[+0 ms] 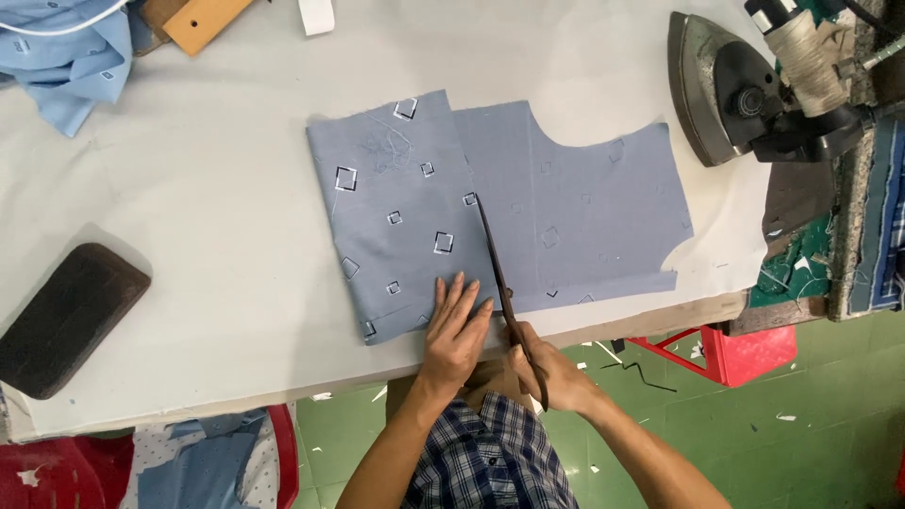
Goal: The person irons a light blue patterned fabric piece on a white table using a steam iron and a black pressing block. They then use large scissors to cut the fabric along marked lines, separating a section before ironing the remaining piece again.
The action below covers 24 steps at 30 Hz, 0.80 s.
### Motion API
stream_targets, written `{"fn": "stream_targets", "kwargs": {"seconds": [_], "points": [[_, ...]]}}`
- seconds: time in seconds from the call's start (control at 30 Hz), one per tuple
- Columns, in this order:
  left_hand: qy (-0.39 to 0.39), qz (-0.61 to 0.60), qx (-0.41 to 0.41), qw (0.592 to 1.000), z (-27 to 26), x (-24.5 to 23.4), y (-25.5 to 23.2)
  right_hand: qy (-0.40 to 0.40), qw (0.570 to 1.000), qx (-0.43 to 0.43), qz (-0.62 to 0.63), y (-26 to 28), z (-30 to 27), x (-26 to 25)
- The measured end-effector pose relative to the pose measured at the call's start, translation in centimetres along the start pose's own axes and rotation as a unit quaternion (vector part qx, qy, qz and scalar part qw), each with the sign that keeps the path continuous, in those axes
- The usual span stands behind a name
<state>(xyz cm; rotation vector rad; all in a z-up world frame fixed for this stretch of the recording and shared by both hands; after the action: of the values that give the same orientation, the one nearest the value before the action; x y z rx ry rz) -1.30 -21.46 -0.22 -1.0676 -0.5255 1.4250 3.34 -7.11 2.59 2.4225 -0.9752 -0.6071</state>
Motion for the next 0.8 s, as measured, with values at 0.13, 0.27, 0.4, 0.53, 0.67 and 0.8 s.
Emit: {"fn": "stream_targets", "kwargs": {"seconds": [0.13, 0.27, 0.4, 0.53, 0.67, 0.8], "points": [[-0.057, -0.011, -0.028, 0.998, 1.1, -0.6, -0.7, -0.033, 0.999, -0.027, -0.016, 1.0, 1.2, -0.7], [-0.066, -0.025, -0.036, 0.997, 1.2, -0.7, -0.6, -0.062, 0.998, -0.011, -0.007, 1.1, 1.6, -0.7], [-0.069, -0.035, -0.046, 0.996, 1.1, -0.8, -0.5, -0.066, 0.998, -0.010, 0.010, 1.6, 1.3, -0.9], [-0.072, -0.043, -0.046, 0.995, 0.8, -0.8, -0.3, -0.037, 0.999, -0.018, 0.016, 3.6, 0.6, -2.4], [-0.095, -0.049, -0.056, 0.993, 1.2, -1.2, -0.7, -0.041, 0.999, -0.026, -0.010, 4.5, 1.9, -3.3], [-0.105, -0.043, -0.066, 0.991, 1.3, -1.2, -0.8, -0.063, 0.997, -0.023, -0.039, 6.2, 2.2, -4.4]]}}
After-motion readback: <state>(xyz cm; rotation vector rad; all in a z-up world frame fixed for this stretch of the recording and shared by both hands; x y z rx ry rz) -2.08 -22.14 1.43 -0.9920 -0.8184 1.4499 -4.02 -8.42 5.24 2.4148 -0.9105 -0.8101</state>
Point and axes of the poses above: each hand's wrist, its own z-axis towards the middle knuckle, its own x-axis out of the palm, y = z × x, the point moved 5 cm from there along z, towards the middle knuckle, and after that the axes turned 13 degrees about -z, right-handed, at the moved point
